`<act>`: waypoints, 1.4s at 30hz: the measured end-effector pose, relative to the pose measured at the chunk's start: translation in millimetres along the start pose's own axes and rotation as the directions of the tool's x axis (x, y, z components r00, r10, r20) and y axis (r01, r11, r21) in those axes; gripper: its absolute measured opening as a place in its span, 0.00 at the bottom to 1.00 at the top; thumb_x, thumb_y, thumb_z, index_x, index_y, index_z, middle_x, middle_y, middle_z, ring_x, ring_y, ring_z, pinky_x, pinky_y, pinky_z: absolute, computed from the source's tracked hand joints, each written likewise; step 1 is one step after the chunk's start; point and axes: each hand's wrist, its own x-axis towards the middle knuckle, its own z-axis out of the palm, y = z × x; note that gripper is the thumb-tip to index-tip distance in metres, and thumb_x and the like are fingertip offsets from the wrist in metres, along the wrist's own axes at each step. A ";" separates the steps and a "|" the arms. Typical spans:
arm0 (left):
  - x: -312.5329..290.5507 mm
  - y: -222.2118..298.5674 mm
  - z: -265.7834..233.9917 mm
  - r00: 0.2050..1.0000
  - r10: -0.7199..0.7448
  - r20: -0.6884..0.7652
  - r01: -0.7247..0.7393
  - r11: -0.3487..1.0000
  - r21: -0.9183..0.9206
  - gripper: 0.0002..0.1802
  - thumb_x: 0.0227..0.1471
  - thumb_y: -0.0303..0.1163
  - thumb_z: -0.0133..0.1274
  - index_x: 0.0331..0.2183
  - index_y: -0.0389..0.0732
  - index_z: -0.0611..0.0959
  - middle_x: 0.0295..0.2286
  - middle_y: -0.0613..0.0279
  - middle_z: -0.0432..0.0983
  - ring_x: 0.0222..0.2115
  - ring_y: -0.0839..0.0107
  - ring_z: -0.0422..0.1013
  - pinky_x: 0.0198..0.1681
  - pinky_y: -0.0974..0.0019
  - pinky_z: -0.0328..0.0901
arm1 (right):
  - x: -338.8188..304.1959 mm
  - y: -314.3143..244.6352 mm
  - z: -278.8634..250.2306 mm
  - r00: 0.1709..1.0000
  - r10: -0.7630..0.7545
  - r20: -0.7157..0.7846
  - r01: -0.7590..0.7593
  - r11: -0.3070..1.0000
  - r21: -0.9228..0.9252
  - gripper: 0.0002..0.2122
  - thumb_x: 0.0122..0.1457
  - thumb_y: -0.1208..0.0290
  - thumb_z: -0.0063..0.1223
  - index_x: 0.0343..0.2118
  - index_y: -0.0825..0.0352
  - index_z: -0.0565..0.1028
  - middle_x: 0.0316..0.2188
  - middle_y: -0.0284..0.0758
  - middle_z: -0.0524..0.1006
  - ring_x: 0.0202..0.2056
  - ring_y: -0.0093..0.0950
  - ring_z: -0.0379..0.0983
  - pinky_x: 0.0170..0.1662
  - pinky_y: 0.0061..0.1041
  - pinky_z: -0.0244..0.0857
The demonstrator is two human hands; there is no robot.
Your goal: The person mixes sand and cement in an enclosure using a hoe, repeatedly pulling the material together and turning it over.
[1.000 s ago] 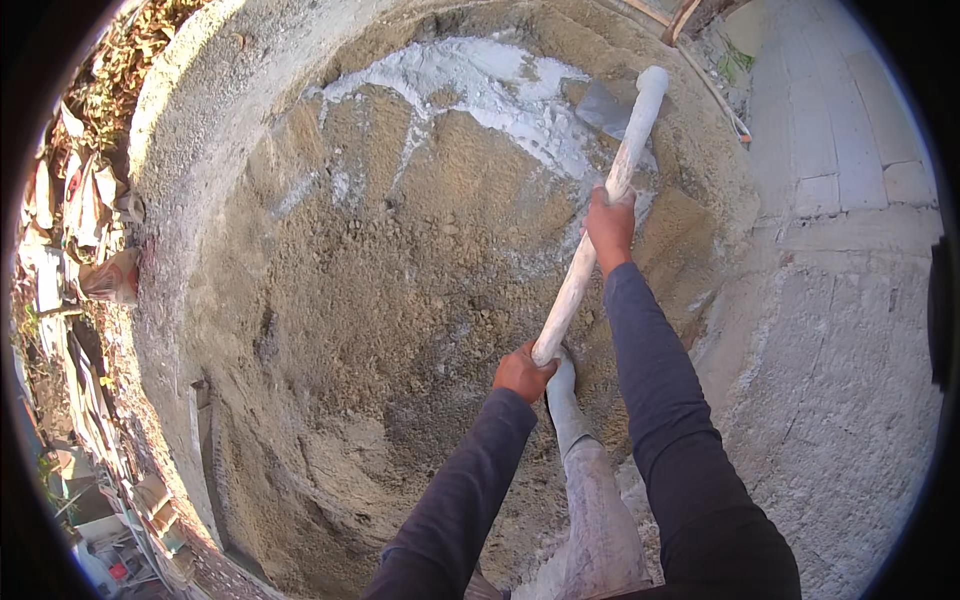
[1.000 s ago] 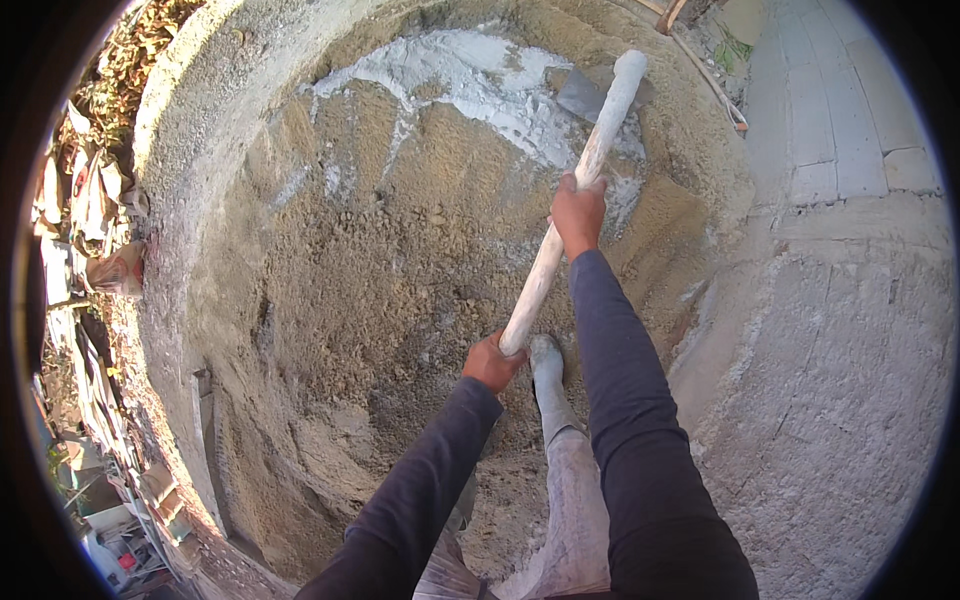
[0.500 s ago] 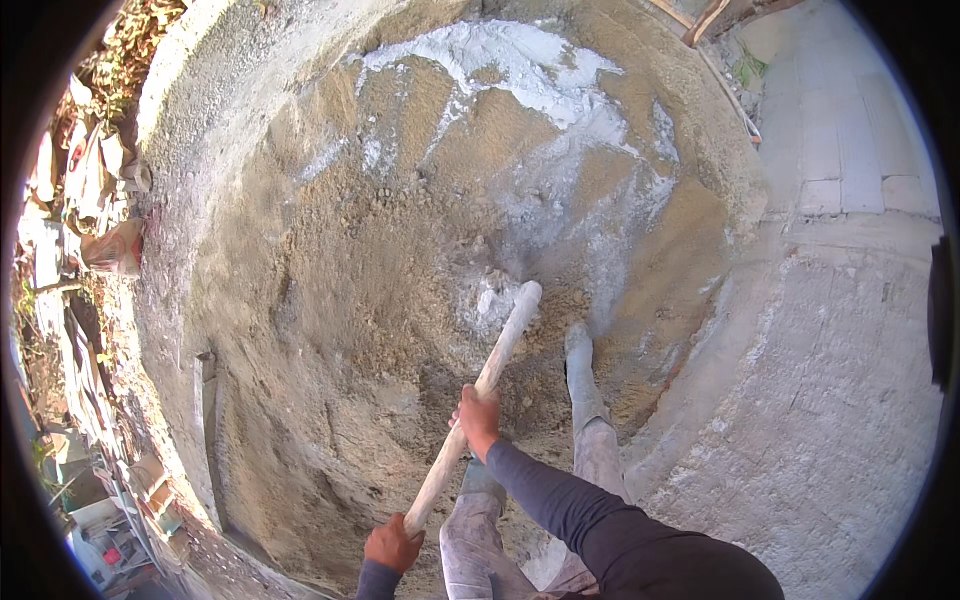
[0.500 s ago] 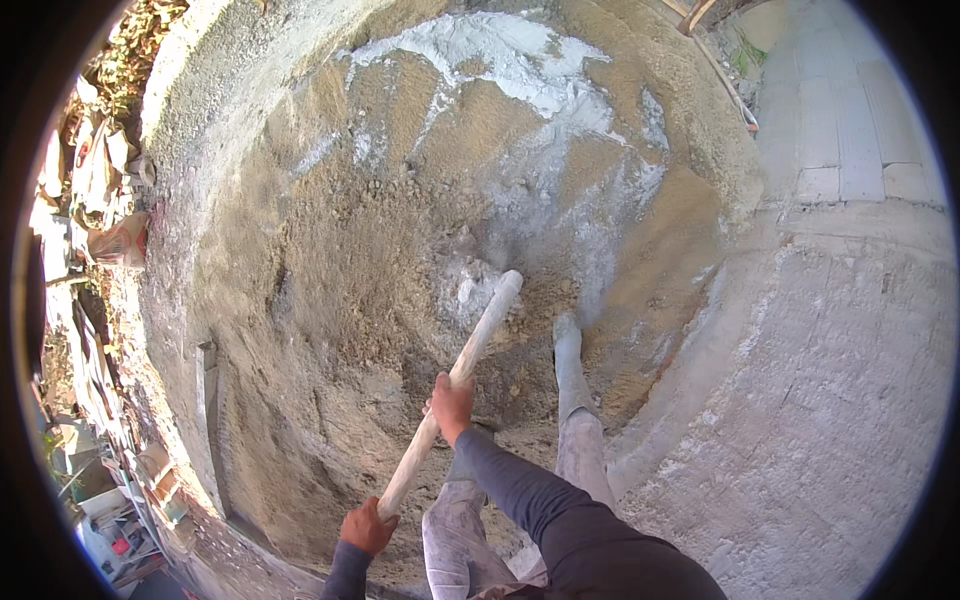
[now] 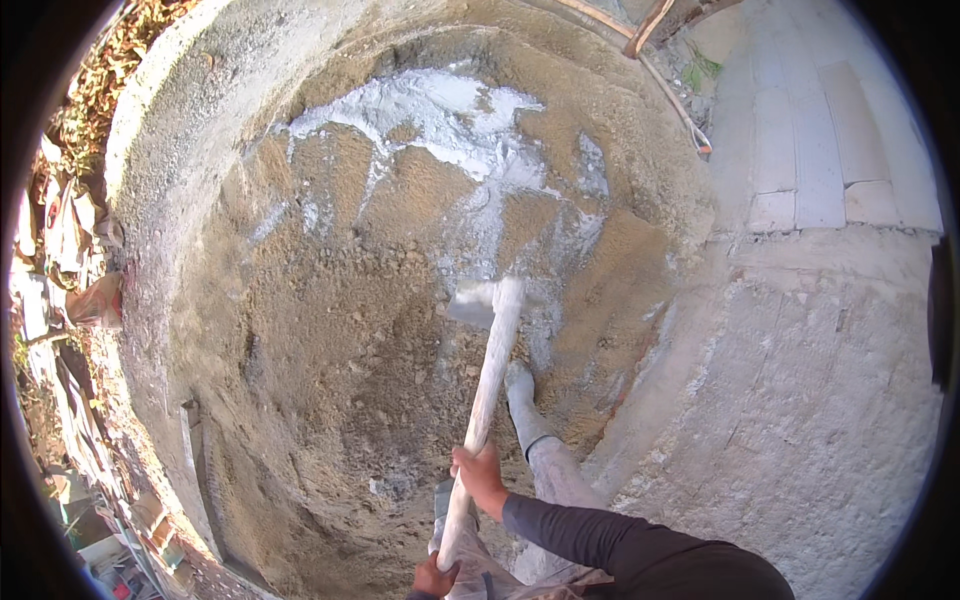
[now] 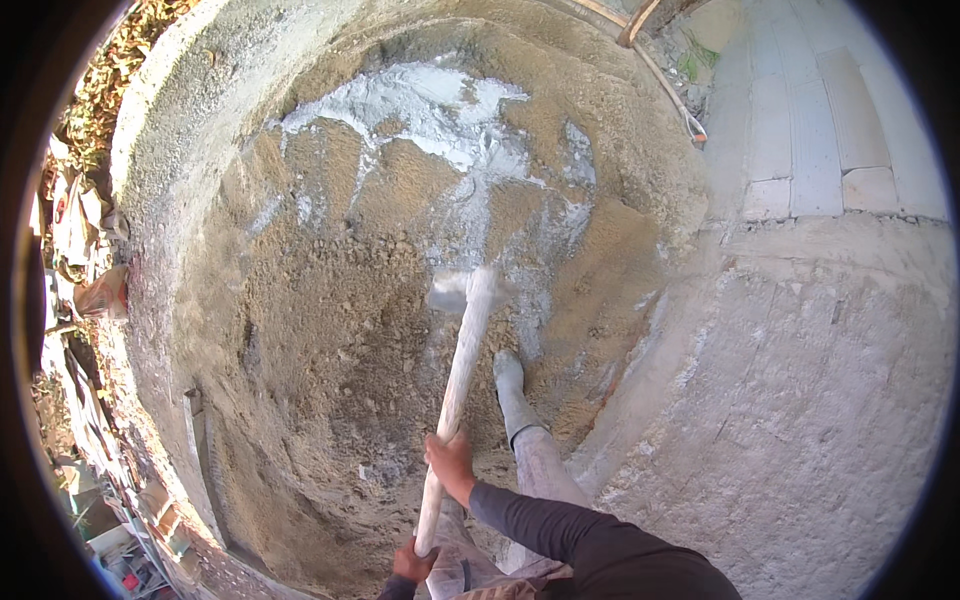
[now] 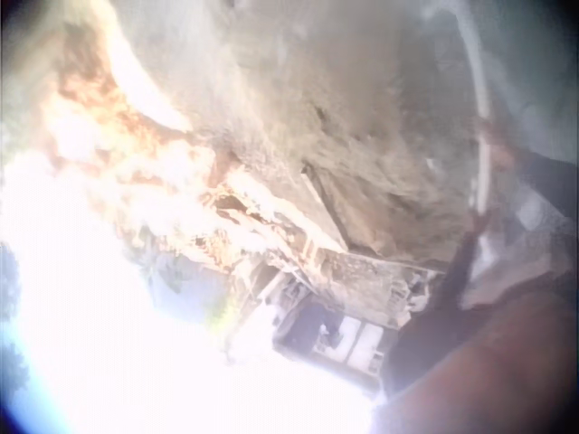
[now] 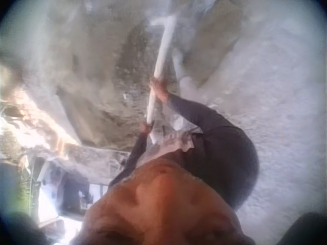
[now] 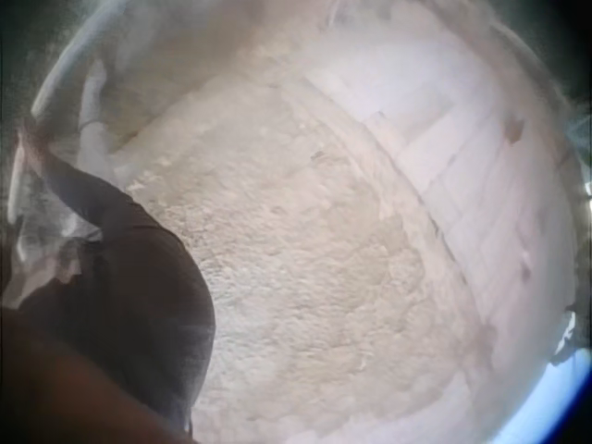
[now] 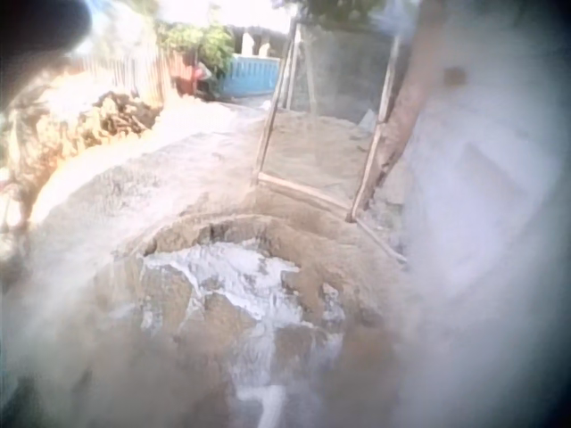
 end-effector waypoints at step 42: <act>188.1 187.9 41.1 0.937 0.198 -0.288 -0.239 0.964 -0.117 0.21 0.46 0.43 0.62 0.37 0.37 0.80 0.28 0.41 0.79 0.30 0.44 0.77 0.33 0.51 0.70 | 112.8 -100.1 -61.1 0.905 -0.421 -0.060 0.393 0.883 -0.258 0.22 0.61 0.65 0.50 0.49 0.76 0.58 0.23 0.44 0.76 0.20 0.33 0.76 0.20 0.32 0.68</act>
